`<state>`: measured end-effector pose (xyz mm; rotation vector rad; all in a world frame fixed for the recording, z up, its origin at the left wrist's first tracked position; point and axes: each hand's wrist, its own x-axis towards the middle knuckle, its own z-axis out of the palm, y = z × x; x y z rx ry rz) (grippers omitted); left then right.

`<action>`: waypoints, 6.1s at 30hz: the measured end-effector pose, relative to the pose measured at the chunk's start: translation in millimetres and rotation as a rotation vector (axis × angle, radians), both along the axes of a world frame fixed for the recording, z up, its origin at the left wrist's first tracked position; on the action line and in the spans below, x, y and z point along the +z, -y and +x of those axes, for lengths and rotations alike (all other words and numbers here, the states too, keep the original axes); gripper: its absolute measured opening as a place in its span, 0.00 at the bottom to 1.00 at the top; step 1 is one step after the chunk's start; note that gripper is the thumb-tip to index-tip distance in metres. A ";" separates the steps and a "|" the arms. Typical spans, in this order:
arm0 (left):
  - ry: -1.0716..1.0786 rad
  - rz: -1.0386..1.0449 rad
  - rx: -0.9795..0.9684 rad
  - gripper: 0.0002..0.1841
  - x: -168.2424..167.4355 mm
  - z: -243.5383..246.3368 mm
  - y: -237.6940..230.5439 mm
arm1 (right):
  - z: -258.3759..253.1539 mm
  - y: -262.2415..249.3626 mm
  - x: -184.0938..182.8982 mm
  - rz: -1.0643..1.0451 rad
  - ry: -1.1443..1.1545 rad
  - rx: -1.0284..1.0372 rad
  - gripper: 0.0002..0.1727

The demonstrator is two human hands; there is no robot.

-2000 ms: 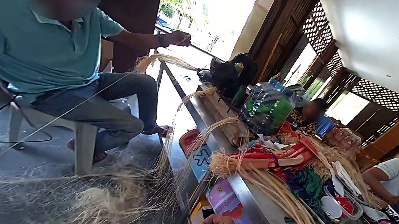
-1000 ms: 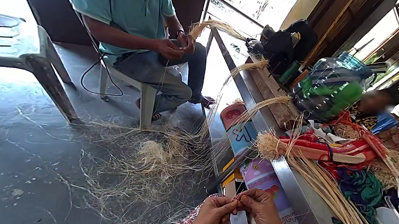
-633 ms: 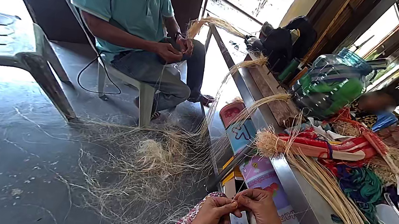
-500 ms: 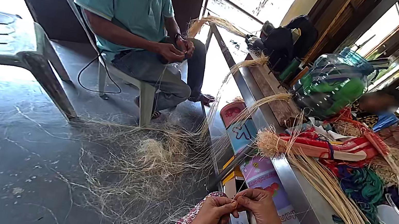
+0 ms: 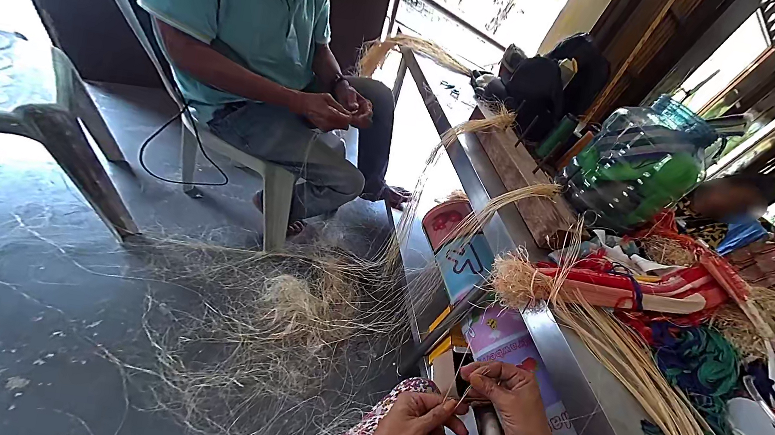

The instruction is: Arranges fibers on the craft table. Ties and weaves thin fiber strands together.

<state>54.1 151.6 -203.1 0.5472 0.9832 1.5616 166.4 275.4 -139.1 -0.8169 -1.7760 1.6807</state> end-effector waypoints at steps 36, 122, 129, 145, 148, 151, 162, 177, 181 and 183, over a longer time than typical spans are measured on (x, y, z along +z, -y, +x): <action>0.070 0.173 0.156 0.16 2.1 13.0 -5.2 | -2.3 12.5 -1.8 0.144 -0.089 0.120 0.08; 0.118 0.142 0.155 0.18 1.4 16.8 0.6 | 2.1 12.9 5.1 -0.128 0.060 0.230 0.09; 0.114 0.134 0.134 0.18 1.0 15.6 1.5 | 0.7 11.7 1.6 -0.132 0.040 0.192 0.08; 0.250 0.153 0.085 0.18 -0.6 12.7 1.1 | -1.5 12.4 2.3 -0.131 0.008 0.118 0.07; 0.189 0.182 0.084 0.15 -2.3 12.7 1.3 | -1.3 13.3 -0.2 -0.088 -0.050 0.108 0.07; 0.173 0.191 0.087 0.16 -0.7 12.8 2.0 | -0.4 12.6 -1.0 -0.078 -0.073 0.095 0.07; 0.163 0.167 0.128 0.16 -0.9 12.5 1.1 | 0.3 7.4 5.5 0.018 -0.165 0.015 0.13; 0.060 0.176 0.188 0.15 -2.6 12.6 1.0 | 5.2 9.7 3.4 0.426 0.026 0.043 0.12; 0.054 0.173 0.195 0.15 -1.7 10.7 1.4 | 3.9 10.9 4.9 0.382 0.034 0.049 0.10; 0.055 0.177 0.193 0.15 -1.6 10.4 1.7 | 3.3 9.8 3.4 0.343 0.008 0.049 0.07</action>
